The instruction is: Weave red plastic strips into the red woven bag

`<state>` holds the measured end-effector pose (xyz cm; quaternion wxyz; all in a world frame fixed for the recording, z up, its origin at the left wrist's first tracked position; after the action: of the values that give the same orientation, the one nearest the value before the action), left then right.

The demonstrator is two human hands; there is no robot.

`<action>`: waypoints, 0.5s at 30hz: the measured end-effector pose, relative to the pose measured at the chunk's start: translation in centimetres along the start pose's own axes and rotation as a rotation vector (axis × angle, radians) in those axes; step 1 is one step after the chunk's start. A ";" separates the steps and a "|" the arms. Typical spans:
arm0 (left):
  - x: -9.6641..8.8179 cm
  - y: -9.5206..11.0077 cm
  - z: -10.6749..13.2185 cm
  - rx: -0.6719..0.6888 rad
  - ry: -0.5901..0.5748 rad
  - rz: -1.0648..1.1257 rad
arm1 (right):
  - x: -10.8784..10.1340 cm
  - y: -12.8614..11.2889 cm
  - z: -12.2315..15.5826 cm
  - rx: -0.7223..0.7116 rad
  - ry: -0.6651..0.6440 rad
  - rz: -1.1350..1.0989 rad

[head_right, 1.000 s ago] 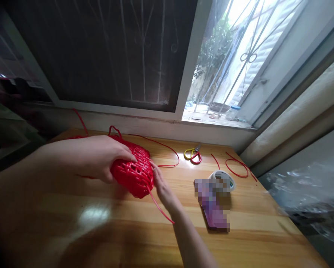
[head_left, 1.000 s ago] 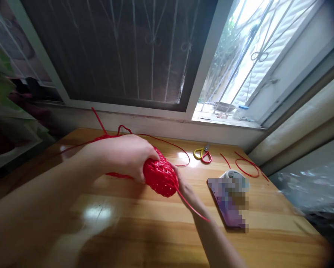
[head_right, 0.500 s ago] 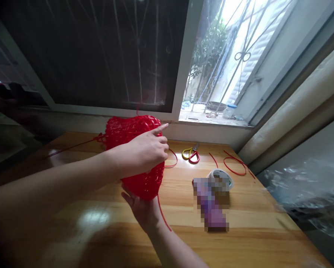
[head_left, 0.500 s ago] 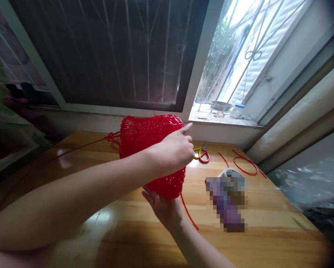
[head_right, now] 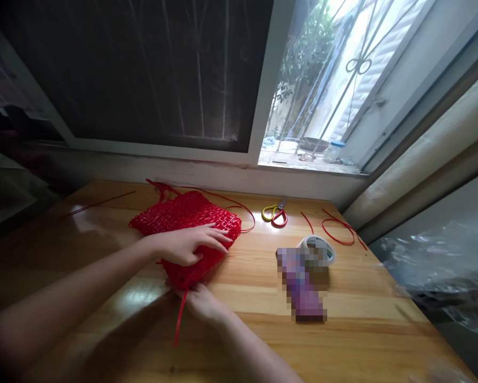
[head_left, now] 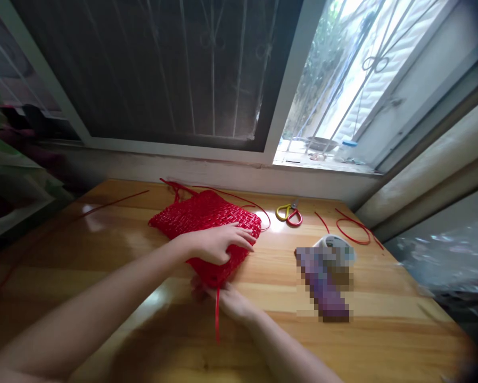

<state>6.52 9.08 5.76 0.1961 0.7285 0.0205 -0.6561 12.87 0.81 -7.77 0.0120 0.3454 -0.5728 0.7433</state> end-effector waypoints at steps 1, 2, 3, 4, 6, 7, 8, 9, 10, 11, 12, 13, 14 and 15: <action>0.5 0.2 1.1 -0.076 0.115 0.067 | -0.1 0.0 0.0 0.013 -0.002 -0.010; 1.0 0.5 2.3 -0.192 0.269 0.126 | -0.2 0.1 -0.1 0.025 -0.002 -0.030; 1.8 0.9 3.8 -0.339 0.486 0.165 | -0.3 0.1 -0.1 0.038 0.001 -0.049; 2.7 1.4 5.3 -0.491 0.697 0.172 | -0.4 0.1 -0.2 0.047 0.007 -0.060; 5.1 3.0 8.0 -0.690 0.943 0.118 | -0.4 0.1 -0.2 0.046 0.031 -0.047; 6.4 3.9 8.9 -0.717 0.940 0.074 | -0.3 0.1 -0.2 0.044 0.041 -0.029; 7.6 4.8 9.5 -0.704 0.875 0.020 | -0.2 0.1 -0.2 0.045 0.049 -0.013; 8.5 5.7 9.8 -0.662 0.839 -0.069 | -0.1 0.1 -0.2 0.051 0.053 -0.005; 9.2 6.4 10.0 -0.632 0.828 -0.165 | 0.0 0.1 -0.1 0.059 0.056 -0.007; 9.6 6.9 10.1 -0.612 0.815 -0.248 | 0.1 0.1 -0.1 0.067 0.055 -0.018; 9.9 7.4 10.0 -0.598 0.816 -0.322 | 0.2 0.1 0.0 0.068 0.055 -0.026; 10.0 7.6 9.9 -0.595 0.820 -0.380 | 0.2 0.1 0.0 0.059 0.054 -0.019; 10.0 7.8 9.7 -0.597 0.820 -0.421 | 0.2 0.2 0.0 0.046 0.049 0.002; 10.0 7.8 9.6 -0.603 0.814 -0.451 | 0.1 0.4 -0.1 0.033 0.048 0.030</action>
<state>1.08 -3.40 -2.45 0.2267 0.8125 0.4370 -0.3123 12.63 0.74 -8.05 0.0090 0.3189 -0.5651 0.7609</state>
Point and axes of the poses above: each hand's wrist, its own z-axis away from the middle knuckle, its own x-axis out of the palm, y = z × x, the point moved 2 cm from there along -z, towards the middle knuckle, and after that the axes turned 15 degrees about -z, right-handed, at the moved point
